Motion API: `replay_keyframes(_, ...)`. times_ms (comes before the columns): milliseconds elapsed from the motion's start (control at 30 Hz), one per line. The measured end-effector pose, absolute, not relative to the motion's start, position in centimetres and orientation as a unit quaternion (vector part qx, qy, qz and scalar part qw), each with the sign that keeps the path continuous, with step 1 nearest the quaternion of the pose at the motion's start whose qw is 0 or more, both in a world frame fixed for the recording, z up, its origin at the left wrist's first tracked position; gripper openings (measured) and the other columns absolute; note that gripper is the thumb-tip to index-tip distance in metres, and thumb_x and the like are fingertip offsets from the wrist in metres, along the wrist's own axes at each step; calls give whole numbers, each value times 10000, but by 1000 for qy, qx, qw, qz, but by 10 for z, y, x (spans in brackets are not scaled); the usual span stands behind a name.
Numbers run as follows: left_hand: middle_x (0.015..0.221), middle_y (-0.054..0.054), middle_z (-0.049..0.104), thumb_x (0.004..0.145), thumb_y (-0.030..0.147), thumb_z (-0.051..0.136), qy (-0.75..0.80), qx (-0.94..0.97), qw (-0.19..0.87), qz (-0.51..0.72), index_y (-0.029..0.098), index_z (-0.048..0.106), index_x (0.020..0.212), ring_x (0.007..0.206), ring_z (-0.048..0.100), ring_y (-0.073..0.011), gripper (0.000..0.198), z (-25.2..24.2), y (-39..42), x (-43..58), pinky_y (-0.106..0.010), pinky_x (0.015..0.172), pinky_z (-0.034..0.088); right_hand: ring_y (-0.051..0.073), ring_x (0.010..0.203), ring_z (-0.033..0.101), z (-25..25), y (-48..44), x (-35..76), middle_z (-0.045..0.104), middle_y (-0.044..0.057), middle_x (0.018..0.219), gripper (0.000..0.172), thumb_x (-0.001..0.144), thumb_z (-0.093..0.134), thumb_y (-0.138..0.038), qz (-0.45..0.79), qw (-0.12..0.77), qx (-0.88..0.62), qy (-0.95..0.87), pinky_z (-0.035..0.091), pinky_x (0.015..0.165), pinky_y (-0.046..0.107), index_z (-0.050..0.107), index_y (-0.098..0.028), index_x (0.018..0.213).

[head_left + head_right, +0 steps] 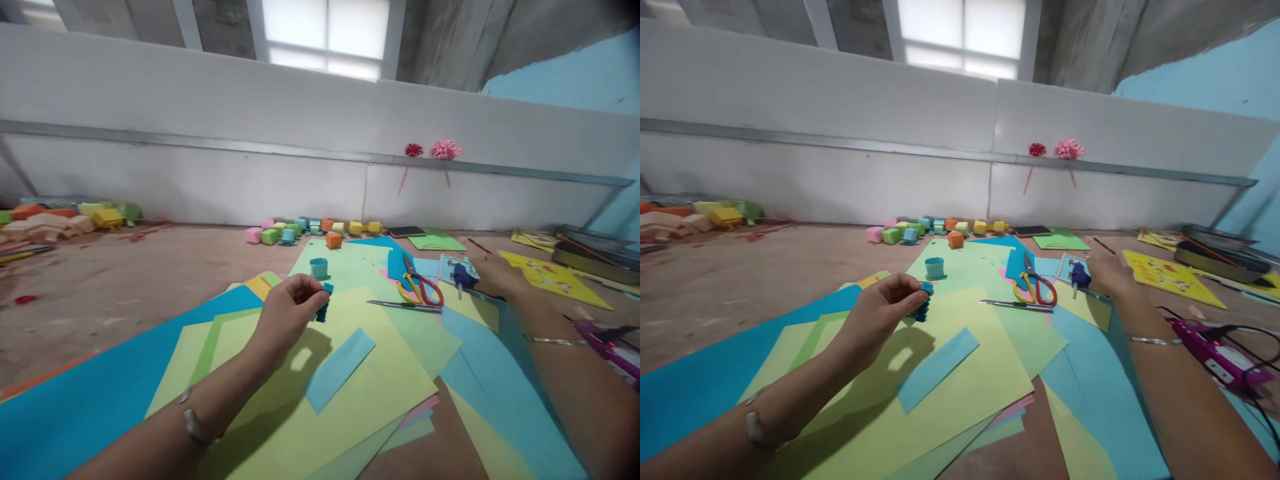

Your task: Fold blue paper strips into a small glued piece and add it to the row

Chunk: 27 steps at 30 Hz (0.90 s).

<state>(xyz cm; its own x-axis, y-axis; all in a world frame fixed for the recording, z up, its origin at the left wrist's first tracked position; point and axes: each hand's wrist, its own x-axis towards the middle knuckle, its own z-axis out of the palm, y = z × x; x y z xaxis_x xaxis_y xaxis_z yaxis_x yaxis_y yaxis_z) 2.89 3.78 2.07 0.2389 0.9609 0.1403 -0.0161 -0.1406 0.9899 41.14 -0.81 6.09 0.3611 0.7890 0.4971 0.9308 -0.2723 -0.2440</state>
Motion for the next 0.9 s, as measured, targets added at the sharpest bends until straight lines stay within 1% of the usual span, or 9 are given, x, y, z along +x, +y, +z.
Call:
replay_keyframes(100, 616, 19, 593, 577, 315, 797, 378, 537, 574, 489, 153, 614, 691, 594, 510, -97, 270, 22, 35, 31, -224, 576, 403, 290, 948, 639, 57, 1, 356, 698, 153, 964, 76, 741, 713, -166, -52, 294, -726, -619, 500, 801, 437, 743, -196, 804)
replay_keyframes(167, 615, 22, 589, 557, 310, 824, 363, 501, 609, 495, 150, 613, 683, 591, 503, -89, 293, 21, 35, 32, -224, 589, 407, 239, 943, 663, 50, 1, 302, 708, 98, 1050, 175, 861, 611, -302, 48, 346, -645, -679, 543, 800, 391, 745, -245, 958)
replay_keyframes(267, 616, 26, 584, 535, 319, 858, 338, 470, 644, 500, 149, 611, 673, 591, 498, -85, 331, 19, 35, 32, -224, 598, 406, 229, 910, 679, 37, -3, 225, 721, 93, 1021, 271, 798, 677, -397, 281, 433, -522, -679, 574, 738, 373, 728, -216, 994)
replay_keyframes(367, 609, 28, 574, 519, 331, 880, 313, 457, 663, 503, 148, 618, 655, 598, 493, -82, 348, 21, 34, 32, -218, 595, 401, 204, 846, 676, 29, -1, 179, 727, 77, 908, 304, 730, 735, -399, 390, 504, -462, -616, 555, 764, 368, 703, -172, 929)
replay_keyframes(500, 623, 22, 584, 489, 349, 891, 302, 441, 677, 507, 147, 640, 648, 613, 511, -82, 360, 28, 38, 28, -220, 623, 429, 165, 745, 643, 31, 13, 167, 696, 28, 785, 300, 625, 806, -374, 414, 576, -433, -557, 529, 738, 338, 661, -173, 795)
replay_keyframes(600, 728, -15, 650, 500, 352, 866, 321, 503, 654, 466, 156, 689, 764, 676, 567, -117, 374, 35, 50, 18, -257, 667, 464, 155, 686, 630, 34, 22, 174, 670, 5, 711, 261, 623, 788, -341, 398, 607, -427, -539, 509, 680, 310, 609, -187, 735)
replay_keyframes(700, 889, -59, 694, 567, 340, 792, 416, 645, 494, 408, 173, 694, 884, 789, 611, -182, 371, 40, 70, 3, -295, 691, 471, 136, 586, 575, 31, 28, 182, 616, -17, 624, 168, 675, 698, -275, 327, 613, -463, -551, 448, 570, 275, 548, -201, 685)
replay_keyframes(800, 779, -61, 677, 695, 444, 672, 525, 751, 265, 299, 171, 680, 803, 736, 593, -210, 294, 38, 88, -9, -295, 624, 413, 132, 582, 529, 18, 30, 186, 592, -15, 629, 90, 710, 644, -254, 239, 574, -494, -607, 417, 555, 269, 576, -197, 693)
replay_keyframes(900, 725, -60, 660, 803, 549, 527, 535, 777, 237, 232, 171, 668, 767, 705, 592, -219, 405, 32, 91, -11, -280, 571, 369, 142, 620, 547, 3, 29, 182, 631, 1, 680, 69, 753, 616, -259, 185, 530, -500, -660, 434, 594, 271, 626, -193, 736)
